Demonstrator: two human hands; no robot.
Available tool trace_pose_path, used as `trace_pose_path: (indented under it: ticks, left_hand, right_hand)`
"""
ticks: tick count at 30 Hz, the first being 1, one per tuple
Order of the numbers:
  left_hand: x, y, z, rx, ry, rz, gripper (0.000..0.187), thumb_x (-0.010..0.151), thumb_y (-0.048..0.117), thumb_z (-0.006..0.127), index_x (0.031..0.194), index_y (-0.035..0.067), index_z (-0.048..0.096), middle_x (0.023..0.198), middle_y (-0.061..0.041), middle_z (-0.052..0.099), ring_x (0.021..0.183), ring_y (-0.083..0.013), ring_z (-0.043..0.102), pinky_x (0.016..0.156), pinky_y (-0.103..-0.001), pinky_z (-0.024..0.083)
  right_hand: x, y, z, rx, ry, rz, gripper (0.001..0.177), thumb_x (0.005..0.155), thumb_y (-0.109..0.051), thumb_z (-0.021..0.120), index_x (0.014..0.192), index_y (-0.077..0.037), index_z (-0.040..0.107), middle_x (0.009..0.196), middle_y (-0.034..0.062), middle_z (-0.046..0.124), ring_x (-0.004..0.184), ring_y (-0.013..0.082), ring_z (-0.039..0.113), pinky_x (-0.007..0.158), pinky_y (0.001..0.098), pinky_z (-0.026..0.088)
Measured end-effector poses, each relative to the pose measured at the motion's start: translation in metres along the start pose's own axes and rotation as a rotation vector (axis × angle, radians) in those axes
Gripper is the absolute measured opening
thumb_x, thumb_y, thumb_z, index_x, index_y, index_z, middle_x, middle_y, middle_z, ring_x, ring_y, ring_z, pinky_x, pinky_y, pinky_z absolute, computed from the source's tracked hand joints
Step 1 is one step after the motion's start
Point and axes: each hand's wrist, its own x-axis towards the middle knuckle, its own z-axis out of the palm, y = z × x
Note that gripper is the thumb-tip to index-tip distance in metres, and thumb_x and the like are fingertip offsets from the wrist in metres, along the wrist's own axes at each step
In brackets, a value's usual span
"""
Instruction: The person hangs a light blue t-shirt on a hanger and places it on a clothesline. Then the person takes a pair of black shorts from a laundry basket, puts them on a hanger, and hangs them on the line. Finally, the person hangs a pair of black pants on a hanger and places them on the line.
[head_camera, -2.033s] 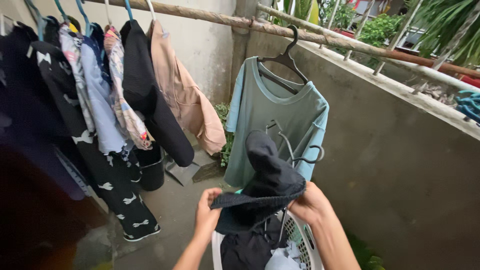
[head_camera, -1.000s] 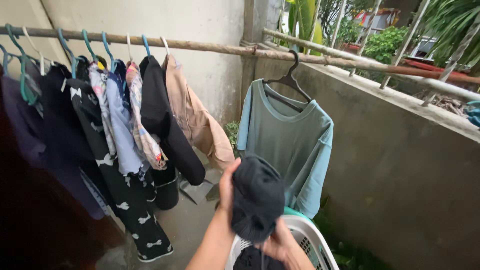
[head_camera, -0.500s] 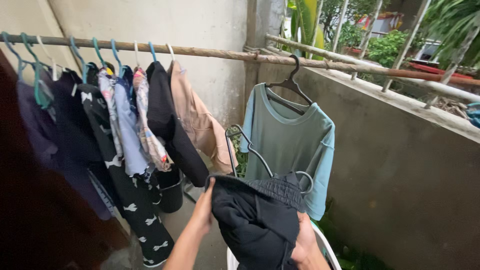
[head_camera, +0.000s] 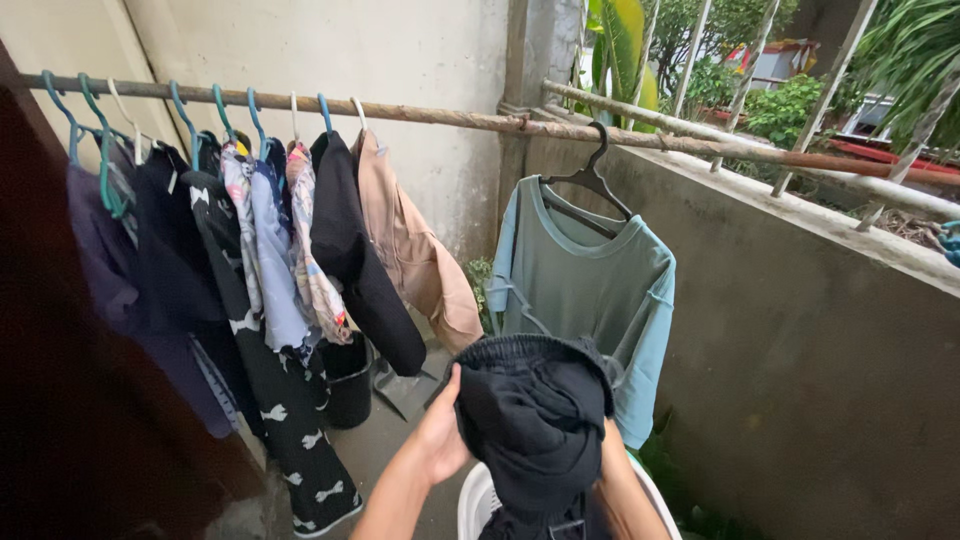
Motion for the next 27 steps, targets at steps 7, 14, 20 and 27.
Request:
trace_pose_path:
  ticks: [7,14,20,27]
  left_hand:
    - [-0.013,0.001,0.010,-0.159,-0.155,0.013,0.087,0.095,0.070,0.032,0.144,0.001,0.053,0.145,-0.016,0.061,0.131,-0.0318,0.058,0.114,-0.048,0.042]
    - [-0.005,0.038,0.048,-0.005,-0.210,0.228,0.087,0.095,0.073,0.029,0.145,0.005,0.052,0.142,-0.011,0.062,0.132,-0.0269,0.058,0.114,-0.046,0.042]
    - [0.015,0.028,0.063,0.218,-0.478,0.238,0.104,0.101,0.085,0.023,0.146,-0.005,0.051,0.134,-0.015,0.061,0.126,-0.0264,0.058,0.114,-0.042,0.041]
    - [0.007,0.062,0.069,0.459,-0.340,0.218,0.101,0.088,0.085,0.021,0.146,0.007,0.049,0.139,-0.006,0.058,0.133,-0.0201,0.051,0.116,-0.039,0.034]
  right_hand:
    - [-0.030,0.002,0.009,-0.276,0.038,0.031,0.048,0.087,-0.027,0.066,0.121,0.006,0.067,0.101,0.0171,0.077,0.080,0.0248,0.074,0.073,0.0392,0.060]
    - [-0.068,-0.035,0.045,-0.432,0.190,-0.125,0.049,0.089,-0.047,0.075,0.105,-0.003,0.062,0.071,-0.0062,0.037,0.055,0.0072,0.030,0.050,0.0274,0.025]
    - [-0.107,-0.067,0.149,-0.897,-0.110,-0.733,0.054,0.068,-0.031,0.092,0.100,-0.004,0.058,0.082,-0.0062,0.056,0.070,0.0030,0.050,0.058,0.0220,0.043]
    - [-0.104,-0.085,0.187,-1.067,-0.067,-0.788,0.031,0.079,-0.021,0.080,0.086,0.001,0.060,0.067,0.0056,0.059,0.061,0.0121,0.051,0.057,0.0314,0.046]
